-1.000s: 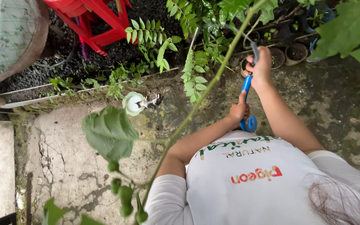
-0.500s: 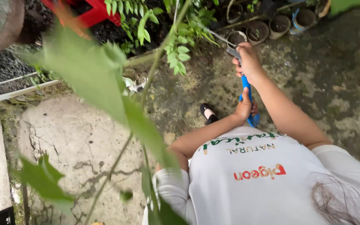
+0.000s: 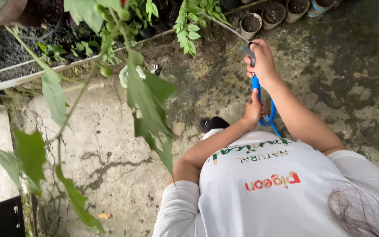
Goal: Watering various potted and garden plants using a garden hose
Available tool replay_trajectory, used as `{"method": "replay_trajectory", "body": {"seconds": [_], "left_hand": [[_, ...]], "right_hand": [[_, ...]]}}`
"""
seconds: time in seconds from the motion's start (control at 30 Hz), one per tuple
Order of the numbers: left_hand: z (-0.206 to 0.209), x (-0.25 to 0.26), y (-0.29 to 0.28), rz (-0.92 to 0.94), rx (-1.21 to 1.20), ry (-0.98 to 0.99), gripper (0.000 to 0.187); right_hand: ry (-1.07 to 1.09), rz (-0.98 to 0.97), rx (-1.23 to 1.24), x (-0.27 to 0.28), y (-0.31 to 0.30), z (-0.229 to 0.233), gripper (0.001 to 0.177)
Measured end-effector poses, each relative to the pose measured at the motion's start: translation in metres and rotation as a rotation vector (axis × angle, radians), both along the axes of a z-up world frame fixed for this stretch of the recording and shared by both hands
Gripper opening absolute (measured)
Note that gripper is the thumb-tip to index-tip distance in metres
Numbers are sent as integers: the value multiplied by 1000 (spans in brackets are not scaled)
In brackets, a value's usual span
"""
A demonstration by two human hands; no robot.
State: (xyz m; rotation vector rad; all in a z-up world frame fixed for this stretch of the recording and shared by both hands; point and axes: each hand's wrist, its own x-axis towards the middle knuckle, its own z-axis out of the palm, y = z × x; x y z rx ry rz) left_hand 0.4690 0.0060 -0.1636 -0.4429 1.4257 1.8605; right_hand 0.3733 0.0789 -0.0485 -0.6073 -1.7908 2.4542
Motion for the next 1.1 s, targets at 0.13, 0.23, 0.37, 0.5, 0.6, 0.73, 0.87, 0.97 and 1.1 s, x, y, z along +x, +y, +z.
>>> {"method": "replay_trajectory", "body": {"seconds": [0.13,0.23,0.37,0.5,0.6,0.73,0.87,0.97,1.1], "left_hand": [[6,0,0,-159,-58,10,79],[-1,2,-3,-265,-46,8,81],[-57,-2,4,-332,-161,117,92],[-65,2,-4,-354,-163,56,97],[-64,-5,-1,-345,-179,85,96],[-48,-2,0,-445,-180,64,93],[-54,11,10,-552,-227,58,93],[-61,20,25,-568,-215,26,94],[-59,35,32,-637,-182,33,90]], "right_hand": [[-62,-176,-12,6,10,1,13],[-144,-197,34,14,10,9,14],[-160,-350,135,1,27,-40,12],[-191,-280,134,3,13,-43,10],[-172,-420,69,1,28,-44,10],[-237,-513,13,15,62,-74,15],[-257,-525,-39,47,80,-67,18],[-248,-599,-92,64,104,-93,22],[-247,-614,-103,90,116,-89,22]]}}
